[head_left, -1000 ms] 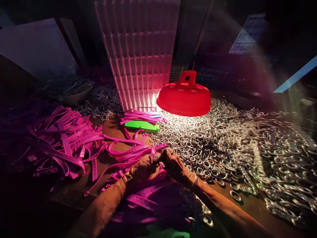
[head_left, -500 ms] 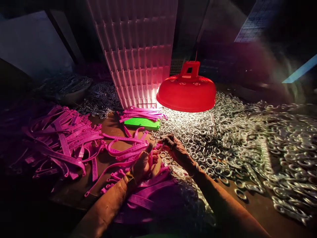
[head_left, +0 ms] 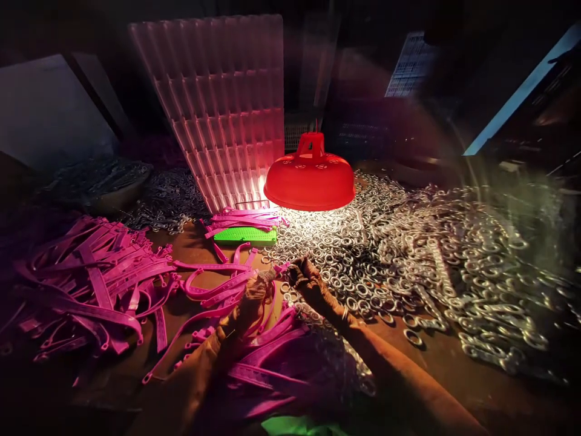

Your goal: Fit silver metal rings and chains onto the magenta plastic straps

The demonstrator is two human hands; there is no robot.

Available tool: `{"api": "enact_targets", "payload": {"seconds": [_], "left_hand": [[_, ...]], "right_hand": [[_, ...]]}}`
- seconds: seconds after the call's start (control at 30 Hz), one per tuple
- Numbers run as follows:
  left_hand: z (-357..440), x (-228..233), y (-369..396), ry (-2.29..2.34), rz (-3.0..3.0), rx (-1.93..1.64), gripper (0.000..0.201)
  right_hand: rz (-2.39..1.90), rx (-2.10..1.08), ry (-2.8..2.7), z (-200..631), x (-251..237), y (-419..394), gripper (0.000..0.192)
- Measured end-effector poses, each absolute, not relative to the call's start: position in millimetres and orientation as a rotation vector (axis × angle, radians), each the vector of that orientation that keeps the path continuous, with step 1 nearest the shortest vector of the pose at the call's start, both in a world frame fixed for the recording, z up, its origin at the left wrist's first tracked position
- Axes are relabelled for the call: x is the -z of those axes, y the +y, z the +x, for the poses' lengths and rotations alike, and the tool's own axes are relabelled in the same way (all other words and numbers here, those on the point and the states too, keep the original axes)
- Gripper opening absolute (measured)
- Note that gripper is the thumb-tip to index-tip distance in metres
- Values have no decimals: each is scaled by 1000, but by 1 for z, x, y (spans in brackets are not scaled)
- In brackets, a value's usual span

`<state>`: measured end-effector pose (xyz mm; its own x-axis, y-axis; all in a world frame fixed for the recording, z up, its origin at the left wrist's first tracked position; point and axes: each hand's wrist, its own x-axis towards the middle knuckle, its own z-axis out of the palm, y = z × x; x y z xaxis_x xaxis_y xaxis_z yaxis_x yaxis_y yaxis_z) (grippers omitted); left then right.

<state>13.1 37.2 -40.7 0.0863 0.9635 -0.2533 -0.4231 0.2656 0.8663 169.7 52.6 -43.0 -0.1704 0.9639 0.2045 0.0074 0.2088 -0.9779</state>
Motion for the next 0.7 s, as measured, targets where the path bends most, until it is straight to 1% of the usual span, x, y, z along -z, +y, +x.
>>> {"api": "enact_targets", "payload": {"seconds": [0.07, 0.13, 0.23, 0.4, 0.5, 0.6, 0.7], "left_hand": [[16, 37, 36, 966, 734, -1117, 39], [18, 35, 37, 959, 735, -1045, 39], [20, 33, 39, 942, 723, -968, 38], [20, 32, 40, 968, 736, -916, 36], [16, 29, 40, 947, 835, -885, 36], [13, 24, 39, 914, 950, -852, 41], [13, 19, 38, 922, 943, -809, 46]], "right_hand": [[-1003, -1075, -1514, 168, 40, 50, 19], [-1017, -1016, -1560, 167, 36, 47, 22], [-1017, -957, -1599, 166, 30, 43, 26], [-1024, -891, -1630, 165, 31, 43, 28], [-1026, -916, -1654, 167, 32, 45, 24], [-1036, -1002, -1660, 169, 30, 45, 18], [-1059, -1092, -1633, 171, 29, 47, 16]]}}
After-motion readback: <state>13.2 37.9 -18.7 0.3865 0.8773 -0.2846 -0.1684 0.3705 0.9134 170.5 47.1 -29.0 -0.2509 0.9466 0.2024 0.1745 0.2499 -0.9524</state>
